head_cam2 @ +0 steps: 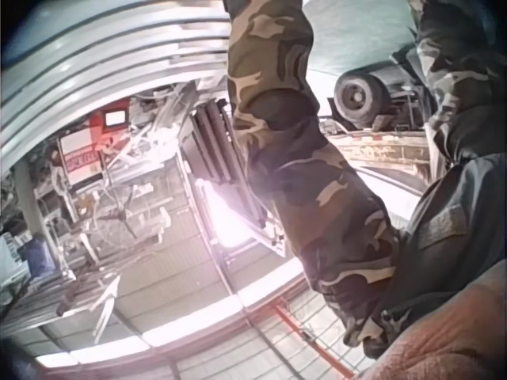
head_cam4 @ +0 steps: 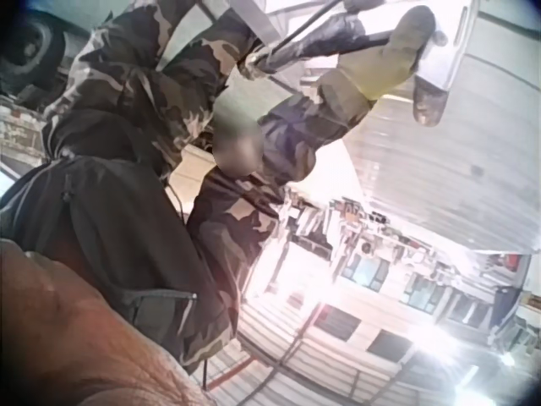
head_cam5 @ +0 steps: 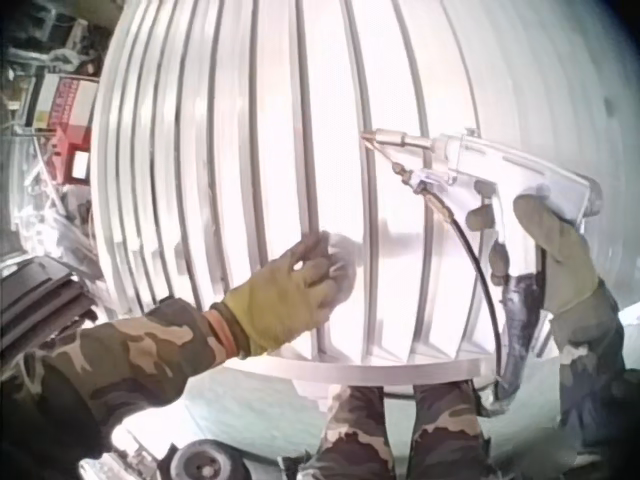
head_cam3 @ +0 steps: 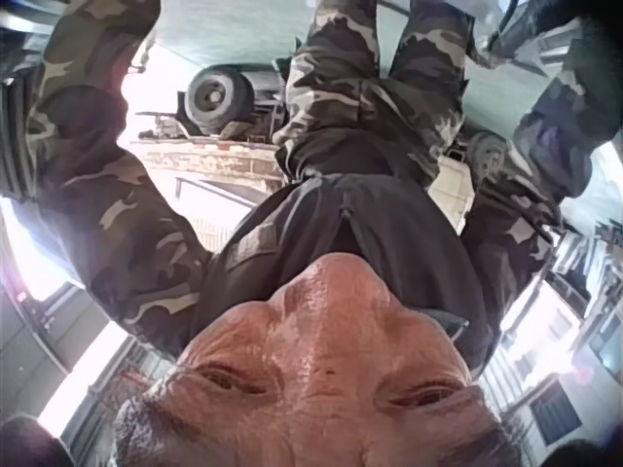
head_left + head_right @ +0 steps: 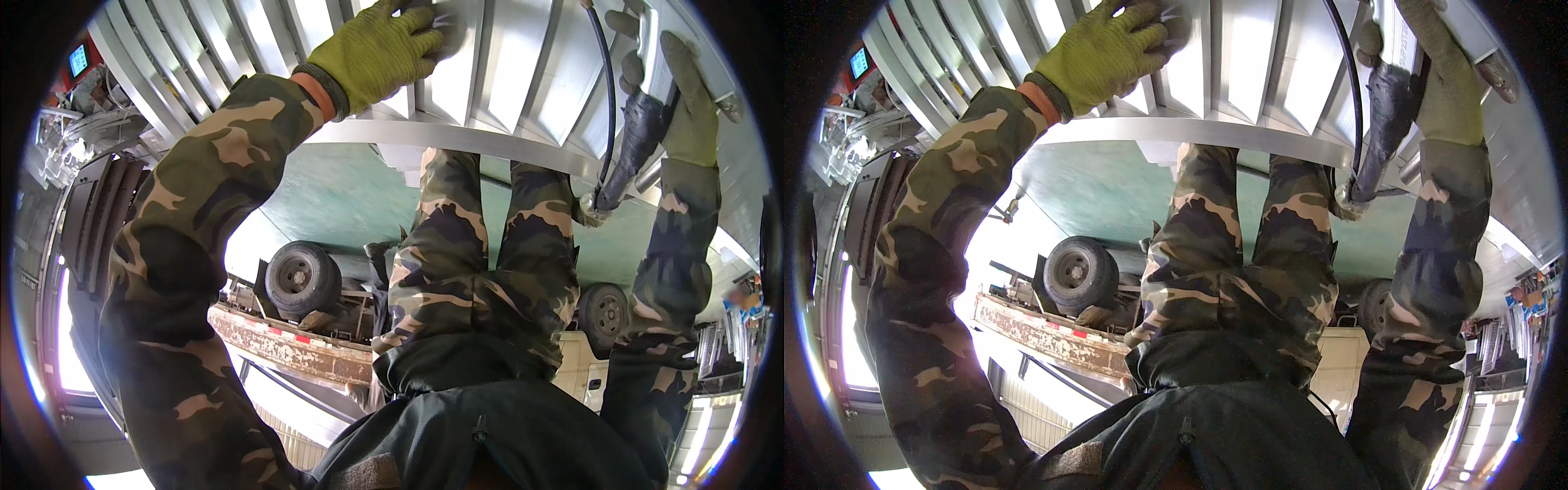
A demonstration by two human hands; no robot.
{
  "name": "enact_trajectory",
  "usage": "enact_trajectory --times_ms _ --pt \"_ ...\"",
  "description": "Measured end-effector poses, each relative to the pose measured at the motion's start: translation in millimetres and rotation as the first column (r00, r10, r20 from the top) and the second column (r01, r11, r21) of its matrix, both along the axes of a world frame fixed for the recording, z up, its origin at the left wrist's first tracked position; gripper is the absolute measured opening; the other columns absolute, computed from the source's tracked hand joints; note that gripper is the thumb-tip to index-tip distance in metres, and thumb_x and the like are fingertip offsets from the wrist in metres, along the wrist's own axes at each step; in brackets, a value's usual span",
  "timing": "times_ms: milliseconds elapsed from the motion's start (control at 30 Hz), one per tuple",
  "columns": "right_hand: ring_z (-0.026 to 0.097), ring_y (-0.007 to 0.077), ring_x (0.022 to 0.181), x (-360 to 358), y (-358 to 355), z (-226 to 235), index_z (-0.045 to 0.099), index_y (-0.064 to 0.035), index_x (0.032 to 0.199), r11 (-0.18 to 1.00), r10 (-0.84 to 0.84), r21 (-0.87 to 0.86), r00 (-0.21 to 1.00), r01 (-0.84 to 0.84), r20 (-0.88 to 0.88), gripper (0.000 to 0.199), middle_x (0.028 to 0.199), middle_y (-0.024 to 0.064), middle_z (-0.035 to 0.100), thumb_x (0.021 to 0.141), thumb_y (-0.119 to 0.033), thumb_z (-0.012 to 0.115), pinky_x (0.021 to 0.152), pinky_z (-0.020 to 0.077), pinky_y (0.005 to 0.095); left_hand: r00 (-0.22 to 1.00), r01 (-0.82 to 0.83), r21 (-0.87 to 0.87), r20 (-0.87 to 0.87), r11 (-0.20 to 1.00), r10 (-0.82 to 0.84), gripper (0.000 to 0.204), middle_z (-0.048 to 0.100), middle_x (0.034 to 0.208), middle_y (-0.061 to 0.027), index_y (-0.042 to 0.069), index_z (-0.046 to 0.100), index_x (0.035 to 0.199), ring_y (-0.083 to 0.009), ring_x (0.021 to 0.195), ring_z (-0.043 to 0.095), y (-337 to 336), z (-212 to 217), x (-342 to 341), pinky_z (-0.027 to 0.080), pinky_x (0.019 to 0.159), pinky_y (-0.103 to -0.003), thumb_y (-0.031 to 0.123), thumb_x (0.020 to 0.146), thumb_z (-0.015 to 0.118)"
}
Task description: The person welds a metal frame using a handheld welding gun, moving along seams and joints on a curved metal structure. The person pauses to reposition the tool and adjust the workpiece as needed.
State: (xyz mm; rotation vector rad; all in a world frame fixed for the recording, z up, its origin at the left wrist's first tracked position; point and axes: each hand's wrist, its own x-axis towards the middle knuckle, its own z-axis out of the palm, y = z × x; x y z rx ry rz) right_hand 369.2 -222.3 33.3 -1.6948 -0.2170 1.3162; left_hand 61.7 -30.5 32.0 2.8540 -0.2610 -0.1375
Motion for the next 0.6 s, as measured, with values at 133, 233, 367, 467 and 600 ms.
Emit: enact_trajectory --times_ms 133,233,367,467,600 --pt "0.068 0.0144 0.065 -29 35 27 0.061 -0.0019 0.133 0.993 0.025 0.116 0.999 -0.02 -0.042 0.053 0.104 0.012 0.074 0.1 -0.043 0.065 0.054 0.0559 0.0293 0.998 -0.057 -0.035 -0.034 0.998 0.056 0.039 0.063 0.11 -0.011 -0.002 0.067 0.118 -0.0286 0.111 0.058 -3 -1 -2 0.043 0.118 -0.052 0.011 0.081 0.065" --pt "0.068 0.0138 0.065 -29 25 17 0.061 -0.0016 0.133 0.979 0.052 0.198 0.998 -0.056 0.023 0.052 0.104 0.0119 0.074 0.1 -0.042 0.066 0.053 0.0558 0.0291 0.998 -0.05 0.012 -0.037 0.999 0.05 0.037 0.063 0.109 -0.0096 0.0 0.069 0.116 -0.028 0.11 0.058 -8 -5 -2 0.043 0.116 -0.052 0.01 0.081 0.064" --pt "0.068 0.0134 0.064 -31 25 24 0.062 -0.0013 0.132 0.985 0.019 0.173 1.0 -0.018 -0.006 0.052 0.104 0.0121 0.075 0.099 -0.041 0.066 0.052 0.0558 0.0291 1.0 0.012 0.049 -0.023 0.999 -0.011 0.033 0.064 0.108 -0.0071 0.002 0.071 0.111 -0.0284 0.111 0.057 -10 -1 3 0.043 0.116 -0.052 0.012 0.08 0.064" --pt "0.068 0.0134 0.062 -29 16 16 0.063 -0.0012 0.132 0.96 0.052 0.274 0.998 -0.055 0.019 0.052 0.103 0.0126 0.075 0.099 -0.041 0.067 0.052 0.0556 0.0289 0.998 0.023 -0.005 -0.058 1.0 -0.023 0.032 0.065 0.108 -0.0064 0.003 0.073 0.109 -0.0289 0.111 0.057 -10 -2 4 0.043 0.116 -0.052 0.013 0.079 0.065" --pt "0.067 0.013 0.061 -33 21 17 0.063 -0.0011 0.131 0.982 0.006 0.188 0.999 -0.012 0.032 0.051 0.102 0.0127 0.076 0.099 -0.04 0.068 0.051 0.0554 0.0283 0.998 -0.014 -0.043 -0.055 0.999 0.011 0.034 0.065 0.109 -0.0073 0.002 0.073 0.11 -0.0294 0.113 0.056 -13 -11 -2 0.043 0.116 -0.053 0.014 0.079 0.065"
